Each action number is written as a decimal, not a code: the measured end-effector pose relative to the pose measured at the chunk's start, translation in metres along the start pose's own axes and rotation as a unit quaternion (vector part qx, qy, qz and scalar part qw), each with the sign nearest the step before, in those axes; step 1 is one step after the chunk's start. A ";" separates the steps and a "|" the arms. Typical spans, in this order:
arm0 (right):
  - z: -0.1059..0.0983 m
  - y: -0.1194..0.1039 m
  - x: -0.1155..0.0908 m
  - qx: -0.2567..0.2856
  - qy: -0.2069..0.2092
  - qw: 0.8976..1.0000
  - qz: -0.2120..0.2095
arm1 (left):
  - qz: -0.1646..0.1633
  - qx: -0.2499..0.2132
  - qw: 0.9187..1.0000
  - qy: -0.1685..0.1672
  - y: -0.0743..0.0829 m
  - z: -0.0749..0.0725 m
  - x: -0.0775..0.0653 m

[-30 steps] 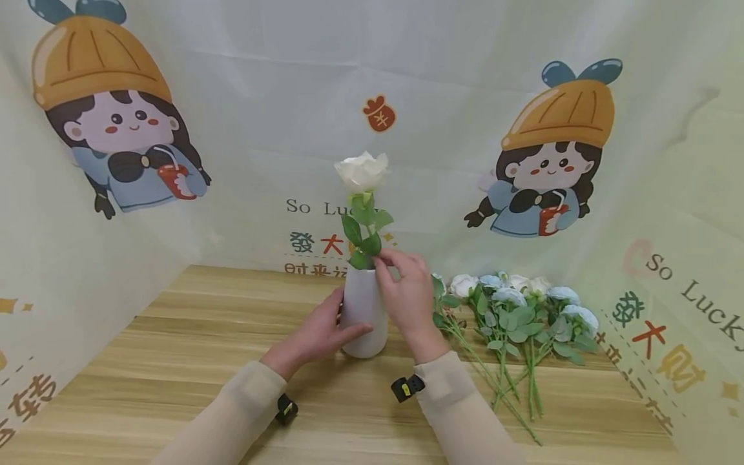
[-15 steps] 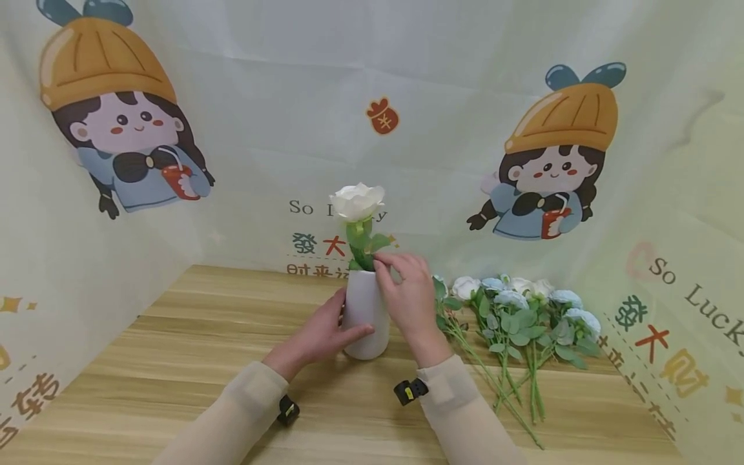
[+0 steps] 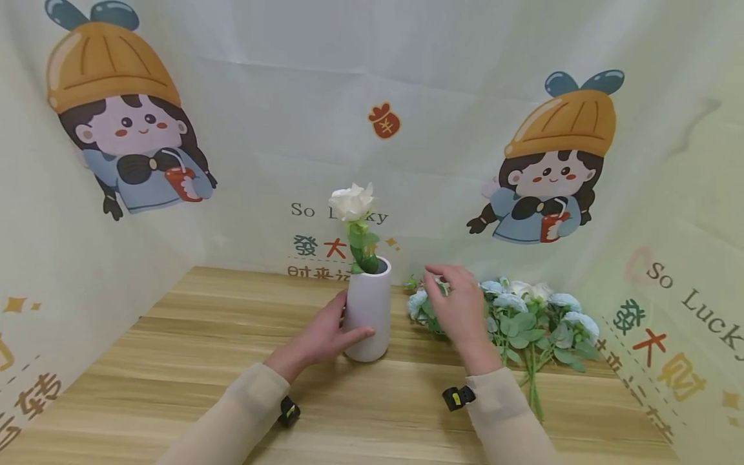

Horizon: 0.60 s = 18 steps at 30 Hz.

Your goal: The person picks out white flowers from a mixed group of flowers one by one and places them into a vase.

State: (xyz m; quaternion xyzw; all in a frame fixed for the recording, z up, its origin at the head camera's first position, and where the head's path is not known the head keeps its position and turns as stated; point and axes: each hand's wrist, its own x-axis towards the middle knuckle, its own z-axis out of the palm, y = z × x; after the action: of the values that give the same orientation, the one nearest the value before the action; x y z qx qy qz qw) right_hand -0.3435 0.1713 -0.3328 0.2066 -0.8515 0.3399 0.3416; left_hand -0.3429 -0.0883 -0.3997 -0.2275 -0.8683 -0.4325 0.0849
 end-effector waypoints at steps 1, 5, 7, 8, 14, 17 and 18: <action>-0.005 0.006 -0.002 -0.008 -0.012 1.000 0.007 | -0.001 0.001 1.000 0.001 0.000 0.000 -0.001; -0.026 0.029 -0.008 -0.042 -0.047 0.997 0.041 | 0.008 -0.001 1.000 0.005 0.001 -0.001 -0.002; -0.035 0.038 -0.010 -0.054 -0.066 0.994 0.062 | 0.007 0.000 1.000 0.006 0.001 -0.001 -0.002; -0.039 0.043 -0.012 -0.058 -0.075 0.993 0.074 | 0.007 0.000 1.000 0.007 0.001 -0.001 -0.002; -0.054 0.057 -0.014 -0.075 -0.112 0.985 0.109 | 0.004 0.003 1.000 0.005 0.000 0.000 -0.001; -0.054 0.060 -0.013 -0.079 -0.126 0.982 0.112 | 0.004 0.004 1.000 0.007 -0.001 0.000 0.000; -0.053 0.061 -0.013 -0.082 -0.132 0.981 0.112 | 0.004 0.003 1.000 0.007 -0.002 0.001 0.000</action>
State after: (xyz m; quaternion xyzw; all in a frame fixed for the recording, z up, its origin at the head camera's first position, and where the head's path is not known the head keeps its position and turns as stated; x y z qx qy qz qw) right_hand -0.3465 0.2530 -0.3409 0.1240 -0.9320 0.2745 0.2016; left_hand -0.3438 -0.0885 -0.4011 -0.2272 -0.8681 -0.4313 0.0936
